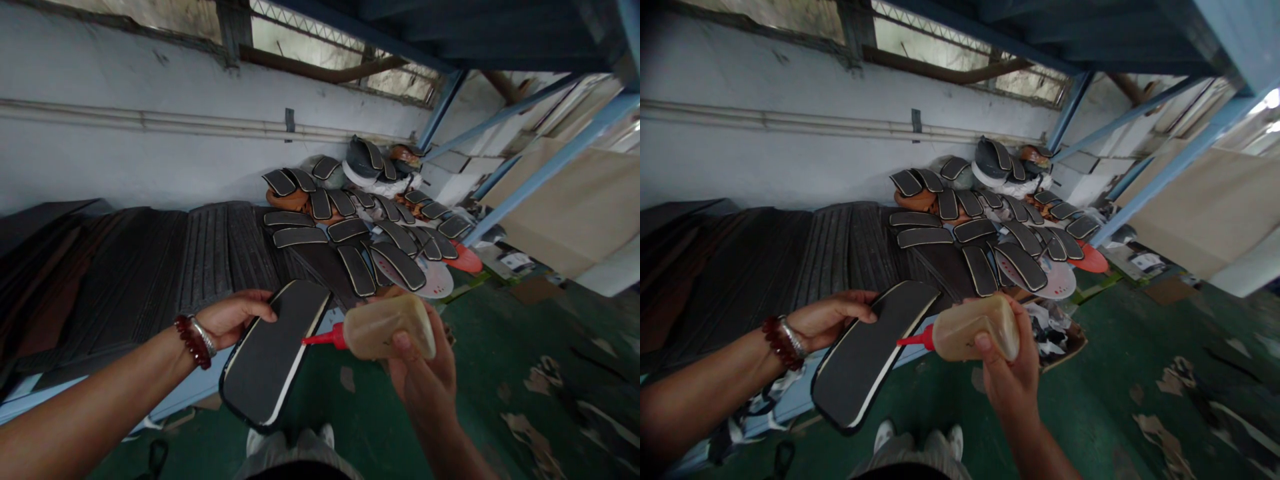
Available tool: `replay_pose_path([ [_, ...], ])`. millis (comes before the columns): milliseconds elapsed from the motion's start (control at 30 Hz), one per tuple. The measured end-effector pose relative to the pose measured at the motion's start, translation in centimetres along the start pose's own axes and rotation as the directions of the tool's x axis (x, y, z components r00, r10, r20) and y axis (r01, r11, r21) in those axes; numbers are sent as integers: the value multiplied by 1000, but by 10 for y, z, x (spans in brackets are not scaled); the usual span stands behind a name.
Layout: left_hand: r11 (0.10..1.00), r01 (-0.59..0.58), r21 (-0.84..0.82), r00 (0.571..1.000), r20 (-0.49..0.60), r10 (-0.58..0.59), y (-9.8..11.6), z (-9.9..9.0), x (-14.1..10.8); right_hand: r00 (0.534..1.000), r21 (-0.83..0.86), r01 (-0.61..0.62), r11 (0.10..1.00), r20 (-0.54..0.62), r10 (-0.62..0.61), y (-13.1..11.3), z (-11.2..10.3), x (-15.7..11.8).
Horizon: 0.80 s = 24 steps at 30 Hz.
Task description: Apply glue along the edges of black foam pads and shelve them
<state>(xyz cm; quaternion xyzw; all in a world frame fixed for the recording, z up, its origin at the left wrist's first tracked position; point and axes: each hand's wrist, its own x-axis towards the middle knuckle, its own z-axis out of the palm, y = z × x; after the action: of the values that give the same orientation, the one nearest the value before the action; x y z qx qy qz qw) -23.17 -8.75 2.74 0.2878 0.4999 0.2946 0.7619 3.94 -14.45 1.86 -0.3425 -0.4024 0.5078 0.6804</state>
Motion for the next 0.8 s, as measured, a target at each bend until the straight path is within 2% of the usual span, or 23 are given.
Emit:
replay_pose_path([
  [133, 1000, -3, -14, 1000, -11, 2, -1, -1, 2, 999, 6, -21, 1000, 37, 20, -2, -1, -6],
  [333, 1000, -14, -19, 1000, -15, 14, -1, -1, 3, 983, -78, 13, 997, 185, 2, -8, -5, -17],
  [500, 999, -36, -19, 999, -15, 36, 0, -2, 2, 984, -92, 34, 995, 179, -17, -13, 0, -25],
  [633, 999, -42, -20, 998, -42, 41, -1, -4, 2, 965, -114, 70, 991, 261, -38, -14, -1, -29],
  [800, 998, -48, -48, 995, -95, 44, -1, -3, 0, 960, -129, 75, 989, 278, -37, -12, -3, -35],
])
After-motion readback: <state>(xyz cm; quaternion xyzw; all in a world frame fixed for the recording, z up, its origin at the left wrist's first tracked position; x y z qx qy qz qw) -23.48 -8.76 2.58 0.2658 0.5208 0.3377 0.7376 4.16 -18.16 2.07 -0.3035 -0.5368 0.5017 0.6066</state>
